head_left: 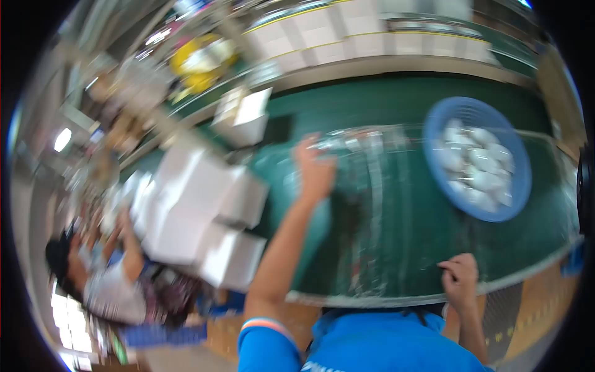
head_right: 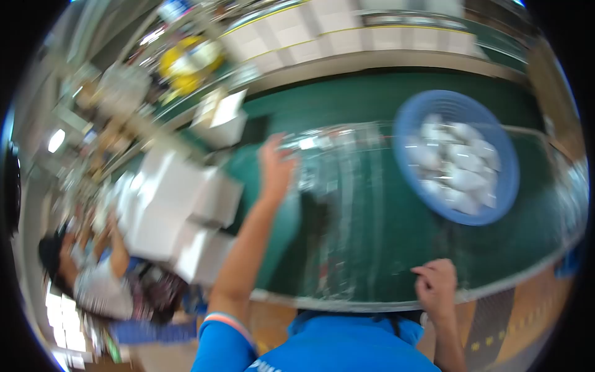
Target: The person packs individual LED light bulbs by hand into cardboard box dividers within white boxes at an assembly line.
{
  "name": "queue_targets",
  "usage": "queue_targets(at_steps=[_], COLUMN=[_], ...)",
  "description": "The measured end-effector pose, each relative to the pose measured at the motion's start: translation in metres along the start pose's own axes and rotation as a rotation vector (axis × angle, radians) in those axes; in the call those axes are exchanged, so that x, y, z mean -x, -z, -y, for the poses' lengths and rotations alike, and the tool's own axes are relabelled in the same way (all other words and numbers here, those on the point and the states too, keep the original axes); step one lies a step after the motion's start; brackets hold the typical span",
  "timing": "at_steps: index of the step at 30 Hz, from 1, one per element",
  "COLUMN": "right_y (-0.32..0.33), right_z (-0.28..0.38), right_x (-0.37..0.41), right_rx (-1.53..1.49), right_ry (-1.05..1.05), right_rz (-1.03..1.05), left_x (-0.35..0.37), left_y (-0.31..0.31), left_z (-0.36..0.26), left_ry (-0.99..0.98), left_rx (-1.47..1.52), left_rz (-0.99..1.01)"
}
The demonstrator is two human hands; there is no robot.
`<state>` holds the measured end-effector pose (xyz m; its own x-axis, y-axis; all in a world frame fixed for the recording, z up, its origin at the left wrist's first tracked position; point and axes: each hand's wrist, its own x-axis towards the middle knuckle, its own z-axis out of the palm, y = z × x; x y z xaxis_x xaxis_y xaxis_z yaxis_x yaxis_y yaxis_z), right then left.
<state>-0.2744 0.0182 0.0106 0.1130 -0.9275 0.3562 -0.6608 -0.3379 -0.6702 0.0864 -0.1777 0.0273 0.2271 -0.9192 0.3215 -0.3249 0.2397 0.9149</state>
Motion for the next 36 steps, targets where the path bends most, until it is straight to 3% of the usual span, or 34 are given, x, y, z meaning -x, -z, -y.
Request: queue_targets(at_steps=[1,2,3,5,7,9,11,12,14,15,17,21,23,25,27,29,32,35,36], right_y=[-0.001,0.0,-0.001,-0.002,-0.001,0.001,-0.001,-0.002,-0.002,-0.001,-0.003,-0.004,-0.003,-0.001,0.005,0.016,0.018,0.011,0.008], right_z=[0.0,-0.005,-0.008,-0.009,-0.005,-0.005,-0.009,-0.008,-0.007,-0.008,-0.01,-0.008,-0.006,-0.004,0.016,0.058,0.099,0.118,0.12], right_x=[0.0,0.002,0.004,0.004,0.002,0.001,0.003,0.003,0.002,0.002,0.002,0.0,0.001,-0.001,-0.006,-0.021,-0.055,-0.081,-0.084], right_rx=[0.004,-0.033,-0.041,-0.021,-0.028,-0.018,0.013,0.014,0.031,0.043,0.04,0.089,0.097,0.131,0.127,-0.001,-0.092,0.013,0.029], right_ry=[0.015,0.013,0.014,0.056,0.078,0.09,0.097,0.095,0.088,0.091,0.104,0.098,0.101,0.082,0.143,0.123,0.38,0.575,0.552], right_rz=[0.01,0.023,0.031,0.03,0.04,0.049,0.046,0.053,0.052,0.06,0.046,0.044,0.049,0.055,0.091,0.134,0.16,0.19,0.18], left_x=[0.017,0.038,0.054,0.086,0.112,0.138,0.172,0.182,0.199,0.205,0.212,0.221,0.226,0.229,0.236,0.236,0.22,0.203,0.198], left_y=[-0.001,0.008,0.018,0.045,0.081,0.118,0.149,0.165,0.187,0.192,0.196,0.193,0.189,0.179,0.157,0.125,0.065,0.012,0.007], left_z=[-0.005,-0.048,-0.069,-0.093,-0.11,-0.108,-0.09,-0.083,-0.07,-0.064,-0.053,-0.04,-0.043,-0.06,-0.08,-0.095,-0.093,-0.083,-0.084], left_ry=[-0.134,-0.151,-0.28,-0.367,-0.55,-0.541,-0.377,-0.37,-0.188,-0.175,0.137,0.147,0.158,0.172,0.145,0.109,0.08,-0.149,-0.152], left_rx=[-0.205,-0.119,-0.216,-0.337,-0.683,-0.907,-1.082,-1.082,-1.216,-1.208,-0.785,-0.579,-0.63,-0.34,-0.218,-0.111,-0.17,-0.119,-0.104], left_rz=[0.006,0.116,0.167,0.117,0.025,-0.12,-0.444,-0.441,-0.651,-0.652,-0.634,-0.726,-0.729,-0.755,-0.686,-0.487,-0.098,0.067,0.094])
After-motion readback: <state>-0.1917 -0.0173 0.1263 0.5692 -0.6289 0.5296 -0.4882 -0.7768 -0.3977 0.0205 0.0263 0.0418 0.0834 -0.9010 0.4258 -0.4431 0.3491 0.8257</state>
